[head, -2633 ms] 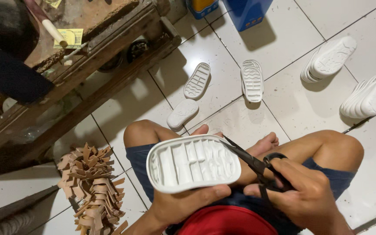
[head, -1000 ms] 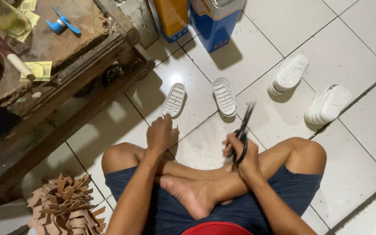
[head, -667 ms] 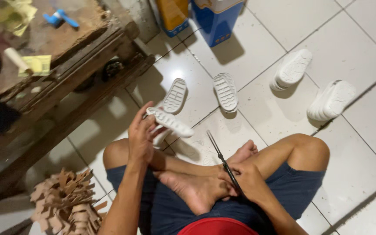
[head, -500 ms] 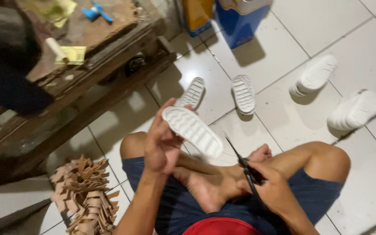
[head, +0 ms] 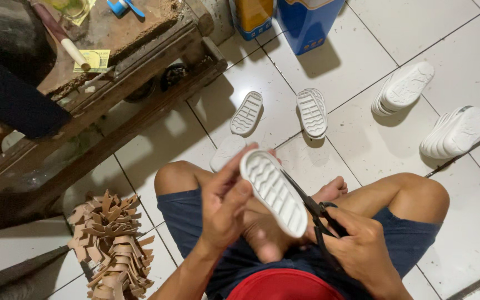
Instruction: The person sits on the floor trimming white rubber sandal soles with scissors, cutting excess material from the edges and tread grooves of each sole. Finished soles are placed on the floor in piles beside the work area, and the person picks up the next sole to continue.
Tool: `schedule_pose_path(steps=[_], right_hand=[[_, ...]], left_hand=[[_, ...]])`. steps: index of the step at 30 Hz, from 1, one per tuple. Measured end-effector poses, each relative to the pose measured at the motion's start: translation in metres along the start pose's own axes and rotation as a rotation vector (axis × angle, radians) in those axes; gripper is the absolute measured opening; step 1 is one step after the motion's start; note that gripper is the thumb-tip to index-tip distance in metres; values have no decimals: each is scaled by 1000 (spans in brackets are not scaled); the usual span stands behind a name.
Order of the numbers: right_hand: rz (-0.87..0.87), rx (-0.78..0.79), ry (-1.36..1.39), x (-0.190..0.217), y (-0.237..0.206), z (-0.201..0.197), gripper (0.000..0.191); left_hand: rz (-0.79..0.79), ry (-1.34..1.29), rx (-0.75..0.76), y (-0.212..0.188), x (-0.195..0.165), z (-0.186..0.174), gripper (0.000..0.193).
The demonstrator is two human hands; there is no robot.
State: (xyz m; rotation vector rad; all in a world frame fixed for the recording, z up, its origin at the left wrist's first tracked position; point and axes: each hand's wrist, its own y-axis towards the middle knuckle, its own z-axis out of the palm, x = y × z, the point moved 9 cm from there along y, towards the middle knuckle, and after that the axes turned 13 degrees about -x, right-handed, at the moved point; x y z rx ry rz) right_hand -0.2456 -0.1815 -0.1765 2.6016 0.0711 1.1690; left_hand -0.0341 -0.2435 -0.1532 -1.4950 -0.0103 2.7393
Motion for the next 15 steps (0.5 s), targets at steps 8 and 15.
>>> schedule_pose_path(steps=[8, 15], right_hand=[[-37, -35, 35, 6, 16, -7, 34], [14, -49, 36, 1, 22, -18, 37]], left_hand=[[-165, 89, 15, -15, 24, -3, 61], [-175, -151, -56, -9, 4, -3, 62]])
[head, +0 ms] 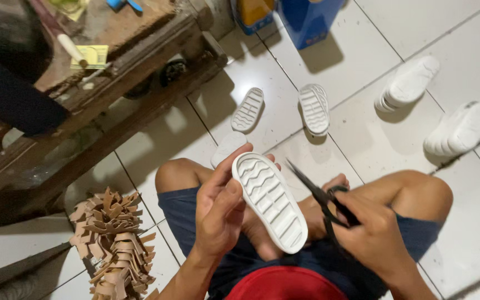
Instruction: The person sits on the floor trimming white rubber sandal soles with scissors, cutting excess material from the edges and tread grooves of each sole. Finished soles are placed on the floor in piles beside the work area, and the person picks up the next sole to continue.
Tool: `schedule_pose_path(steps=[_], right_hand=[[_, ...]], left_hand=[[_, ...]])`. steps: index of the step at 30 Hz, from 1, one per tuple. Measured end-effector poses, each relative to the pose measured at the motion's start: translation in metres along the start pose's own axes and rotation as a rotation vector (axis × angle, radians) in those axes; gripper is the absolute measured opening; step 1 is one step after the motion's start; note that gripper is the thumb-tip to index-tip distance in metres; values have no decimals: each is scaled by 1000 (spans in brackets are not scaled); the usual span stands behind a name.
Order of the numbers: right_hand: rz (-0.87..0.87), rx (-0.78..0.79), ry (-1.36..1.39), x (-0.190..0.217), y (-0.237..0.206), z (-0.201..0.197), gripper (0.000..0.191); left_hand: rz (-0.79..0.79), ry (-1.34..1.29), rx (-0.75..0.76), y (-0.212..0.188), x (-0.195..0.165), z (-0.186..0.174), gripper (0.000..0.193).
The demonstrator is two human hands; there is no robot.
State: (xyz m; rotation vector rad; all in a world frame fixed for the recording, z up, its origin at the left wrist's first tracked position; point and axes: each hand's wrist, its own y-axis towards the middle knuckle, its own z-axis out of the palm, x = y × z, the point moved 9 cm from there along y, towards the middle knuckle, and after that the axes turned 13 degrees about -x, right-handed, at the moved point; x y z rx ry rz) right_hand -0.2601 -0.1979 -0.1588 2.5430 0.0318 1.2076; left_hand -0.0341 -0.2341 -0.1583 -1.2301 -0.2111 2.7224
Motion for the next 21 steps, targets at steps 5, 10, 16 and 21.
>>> schedule_pose_path(steps=[5, 10, 16, 21], right_hand=[[1, 10, 50, 3, -14, 0, 42], [-55, 19, -27, 4, -18, 4, 33], [-8, 78, -30, 6, -6, 10, 24], [-158, 115, -25, 27, 8, 13, 27]], left_hand=[[136, 133, 20, -5, -15, 8, 63], [90, 175, 42, -10, 5, 12, 63], [26, 267, 33, -14, 11, -7, 63], [-24, 354, 36, -13, 10, -12, 61]])
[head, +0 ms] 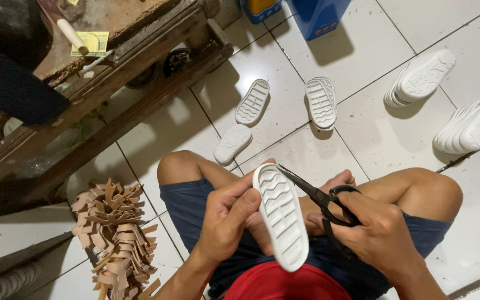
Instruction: The person sits on the floor trimming white rubber sandal soles with scissors, cutting excess material from the edges and tread grooves of each sole. Finished soles are placed on the floor in piles beside the work area, and the person picks up the next sole to continue.
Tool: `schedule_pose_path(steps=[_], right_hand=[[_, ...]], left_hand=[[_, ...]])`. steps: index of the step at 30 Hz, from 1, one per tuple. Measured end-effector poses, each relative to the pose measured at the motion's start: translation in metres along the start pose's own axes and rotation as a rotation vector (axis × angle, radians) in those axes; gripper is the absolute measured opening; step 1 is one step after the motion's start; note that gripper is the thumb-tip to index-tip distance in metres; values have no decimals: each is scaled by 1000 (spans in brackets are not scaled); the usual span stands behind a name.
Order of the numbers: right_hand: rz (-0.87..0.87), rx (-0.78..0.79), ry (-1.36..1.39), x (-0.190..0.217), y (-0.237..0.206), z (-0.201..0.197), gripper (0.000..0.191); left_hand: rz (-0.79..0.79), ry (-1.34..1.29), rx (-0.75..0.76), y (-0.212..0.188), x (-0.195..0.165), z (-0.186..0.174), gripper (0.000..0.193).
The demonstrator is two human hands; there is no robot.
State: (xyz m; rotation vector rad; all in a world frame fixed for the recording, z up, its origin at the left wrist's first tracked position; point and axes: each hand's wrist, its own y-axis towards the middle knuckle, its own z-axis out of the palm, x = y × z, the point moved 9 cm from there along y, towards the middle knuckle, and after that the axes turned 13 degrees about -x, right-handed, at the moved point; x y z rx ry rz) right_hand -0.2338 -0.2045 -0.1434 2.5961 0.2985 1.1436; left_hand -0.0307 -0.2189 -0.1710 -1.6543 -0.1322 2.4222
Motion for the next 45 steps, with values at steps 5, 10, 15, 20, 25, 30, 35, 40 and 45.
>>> schedule_pose_path(steps=[5, 10, 15, 20, 25, 30, 35, 40, 45], right_hand=[[-15, -7, 10, 0, 1, 6, 33], [150, -70, 143, -21, -12, 10, 29], [885, 127, 654, -71, -54, 51, 26], [920, 63, 1153, -70, -53, 85, 19], [988, -16, 1237, -73, -49, 78, 18], [227, 54, 306, -36, -29, 11, 40], [111, -11, -9, -20, -31, -15, 51], [-218, 2, -128, 14, -24, -23, 23], [-15, 36, -116, 0, -15, -23, 39]], left_hand=[[-51, -71, 65, 2, 2, -2, 60], [-224, -220, 34, -4, 25, -14, 62], [-576, -404, 252, -3, 62, 37, 59], [-236, -17, 16, -18, 47, 29, 40], [-36, -160, 74, -31, 23, 37, 83], [123, -133, -102, -7, -16, 6, 81], [137, -117, -70, -8, -32, 7, 89], [147, 41, -9, -9, -30, 18, 87], [24, 54, 13, -7, -24, 16, 86]])
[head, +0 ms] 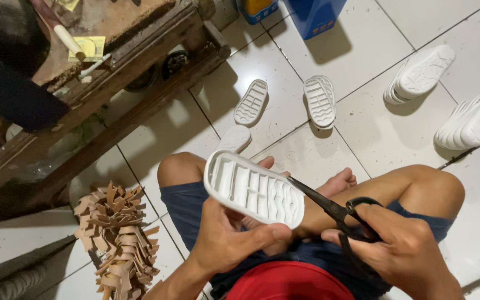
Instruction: The person sits on the floor trimming white rubber sandal soles with scissors, cutting excess material from the edges and tread grooves of each sole. Finished soles are placed on the floor in piles beside the work area, and the person picks up the next sole to continue.
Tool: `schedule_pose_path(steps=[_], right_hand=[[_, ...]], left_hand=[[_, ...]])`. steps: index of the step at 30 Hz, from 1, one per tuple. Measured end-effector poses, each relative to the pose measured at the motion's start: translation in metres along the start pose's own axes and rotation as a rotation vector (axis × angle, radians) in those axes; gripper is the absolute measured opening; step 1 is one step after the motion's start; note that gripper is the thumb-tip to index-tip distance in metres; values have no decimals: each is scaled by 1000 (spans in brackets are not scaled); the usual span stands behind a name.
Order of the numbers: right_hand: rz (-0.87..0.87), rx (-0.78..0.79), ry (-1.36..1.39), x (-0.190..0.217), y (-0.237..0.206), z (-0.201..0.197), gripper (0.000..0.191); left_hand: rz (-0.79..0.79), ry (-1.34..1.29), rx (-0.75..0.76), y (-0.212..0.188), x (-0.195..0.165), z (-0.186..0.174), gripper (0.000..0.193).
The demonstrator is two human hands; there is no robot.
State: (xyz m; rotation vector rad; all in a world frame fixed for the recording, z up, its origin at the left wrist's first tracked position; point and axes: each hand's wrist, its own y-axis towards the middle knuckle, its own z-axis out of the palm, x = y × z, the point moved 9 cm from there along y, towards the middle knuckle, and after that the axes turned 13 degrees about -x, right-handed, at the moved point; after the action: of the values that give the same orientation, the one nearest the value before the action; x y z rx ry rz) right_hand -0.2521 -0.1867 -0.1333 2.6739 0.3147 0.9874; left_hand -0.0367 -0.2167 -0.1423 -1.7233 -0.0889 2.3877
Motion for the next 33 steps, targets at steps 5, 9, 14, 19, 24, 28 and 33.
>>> schedule_pose_path(steps=[5, 9, 14, 19, 24, 28, 33], right_hand=[[-68, -14, 55, 5, -1, 5, 38], [169, 65, 91, -16, -7, 23, 33], [-95, 10, 174, 19, 5, 21, 20], [82, -87, 192, 29, 22, 19, 24], [-93, -206, 119, 52, 23, 20, 26], [51, -203, 275, 25, 14, 31, 32], [602, 129, 1122, -36, -10, 102, 28]], left_hand=[[-86, 91, 42, 4, 8, -7, 71], [-128, 149, 79, 3, 12, -11, 72], [-3, 184, 207, 5, -12, 0, 67], [-155, 476, 341, 4, -10, -3, 53], [-91, 250, 479, 7, -21, -4, 69], [-98, 158, 536, 6, -25, -2, 74], [-96, -79, 500, 2, -17, 23, 75]])
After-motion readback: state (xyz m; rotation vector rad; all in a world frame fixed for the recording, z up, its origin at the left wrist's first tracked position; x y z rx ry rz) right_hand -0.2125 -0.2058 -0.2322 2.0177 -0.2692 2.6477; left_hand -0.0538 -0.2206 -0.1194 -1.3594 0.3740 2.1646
